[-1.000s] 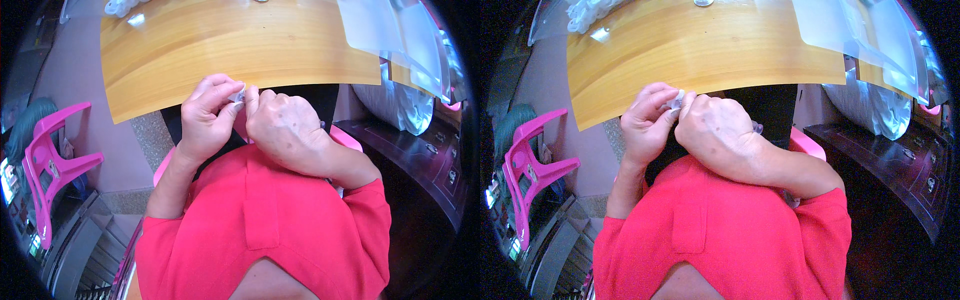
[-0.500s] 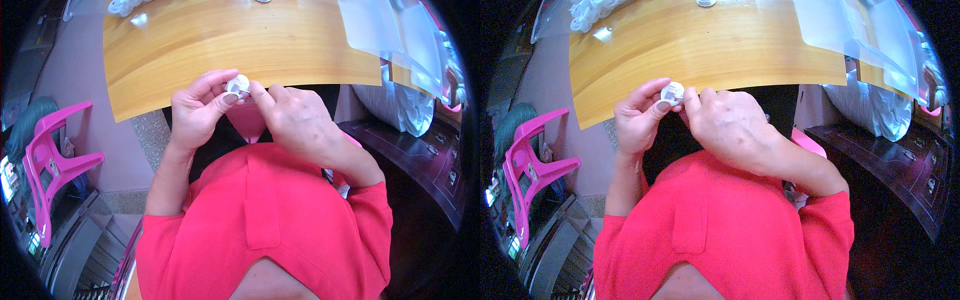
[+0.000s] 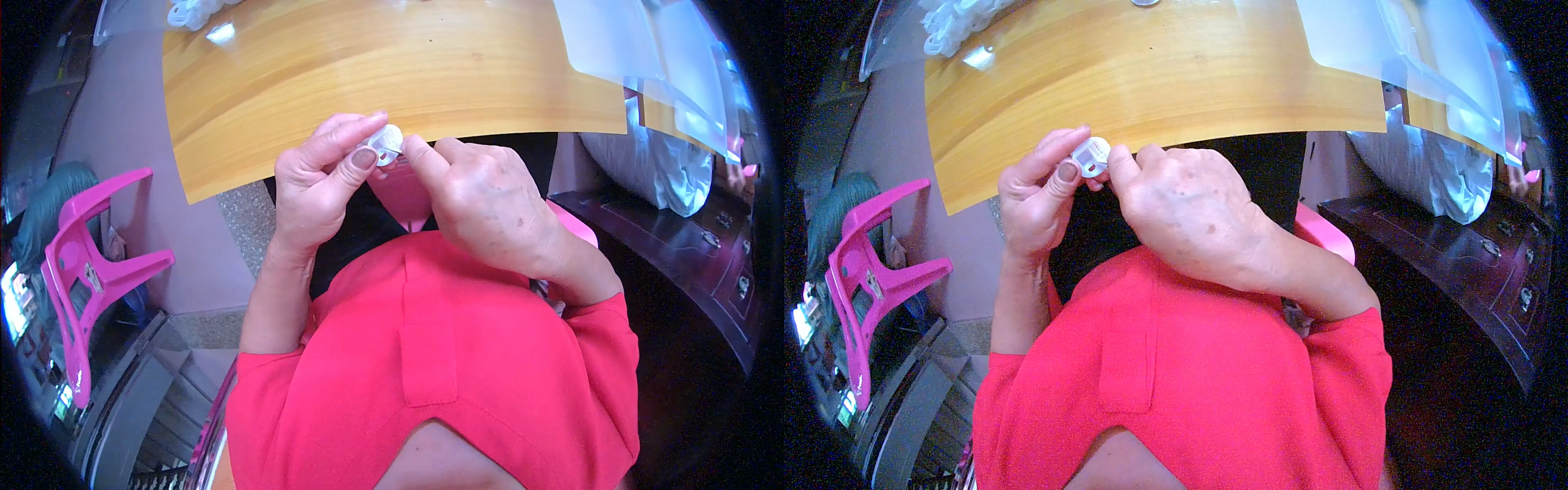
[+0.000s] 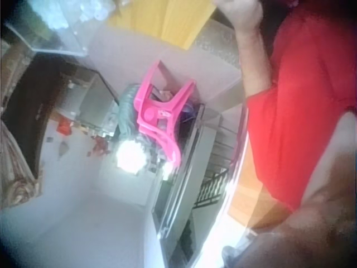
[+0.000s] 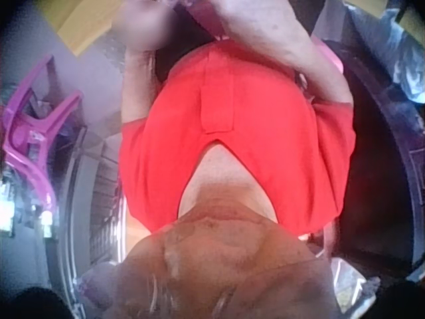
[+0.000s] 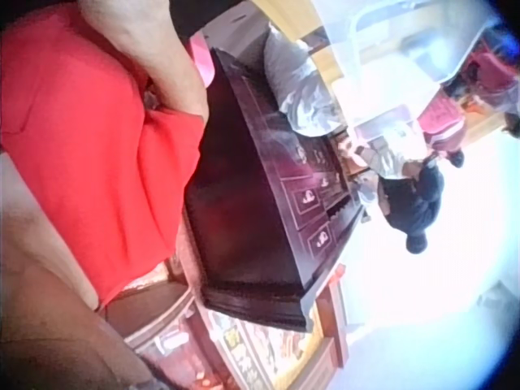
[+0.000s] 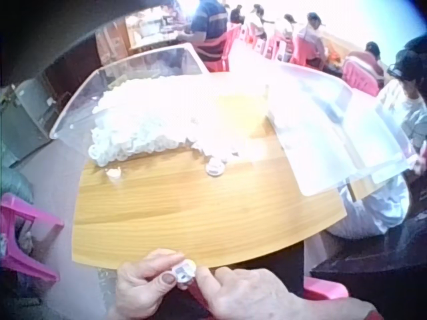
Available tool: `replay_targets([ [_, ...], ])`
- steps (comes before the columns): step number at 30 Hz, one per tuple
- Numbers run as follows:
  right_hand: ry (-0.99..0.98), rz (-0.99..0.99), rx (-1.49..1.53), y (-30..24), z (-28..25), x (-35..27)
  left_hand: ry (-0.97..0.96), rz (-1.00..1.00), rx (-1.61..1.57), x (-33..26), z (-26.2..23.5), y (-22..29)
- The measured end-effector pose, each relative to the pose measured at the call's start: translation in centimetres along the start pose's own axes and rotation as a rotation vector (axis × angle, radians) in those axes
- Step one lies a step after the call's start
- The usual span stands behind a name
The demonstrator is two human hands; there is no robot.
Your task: The person picks up a white plastic component from a container, uses a thin metal tool to poke through its center, and places the part into a separate tray, repeating the process for another component.
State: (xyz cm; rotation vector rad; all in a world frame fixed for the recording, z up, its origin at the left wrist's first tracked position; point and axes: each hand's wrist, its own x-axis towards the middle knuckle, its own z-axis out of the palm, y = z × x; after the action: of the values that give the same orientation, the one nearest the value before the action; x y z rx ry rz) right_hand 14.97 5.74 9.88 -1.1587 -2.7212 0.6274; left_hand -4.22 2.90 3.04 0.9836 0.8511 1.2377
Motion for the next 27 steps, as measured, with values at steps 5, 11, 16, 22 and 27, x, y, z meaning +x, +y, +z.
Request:
replay_targets([
  [5, -0.075, -0.048, -0.043, 0.3, -0.5, 0.5, -0.036, 0.009, 0.1, 0.0, 0.3, 0.2],
  [11, -0.25, -0.092, 0.066, 1.0, -1.7, 1.4, -0.077, -0.026, 0.12, -0.1, 0.6, 0.2],
  [16, -0.332, -0.089, 0.081, 1.7, -2.5, 2.0, -0.102, -0.077, 0.009, 0.1, 0.5, 0.1],
  [22, -0.328, -0.142, 0.164, 2.4, -2.4, 1.8, -0.103, -0.126, -0.034, 0.0, 0.7, 0.0],
  [27, -0.292, -0.138, 0.112, 2.2, -1.8, 1.5, -0.07, -0.145, -0.072, 0.0, 0.6, -0.1],
])
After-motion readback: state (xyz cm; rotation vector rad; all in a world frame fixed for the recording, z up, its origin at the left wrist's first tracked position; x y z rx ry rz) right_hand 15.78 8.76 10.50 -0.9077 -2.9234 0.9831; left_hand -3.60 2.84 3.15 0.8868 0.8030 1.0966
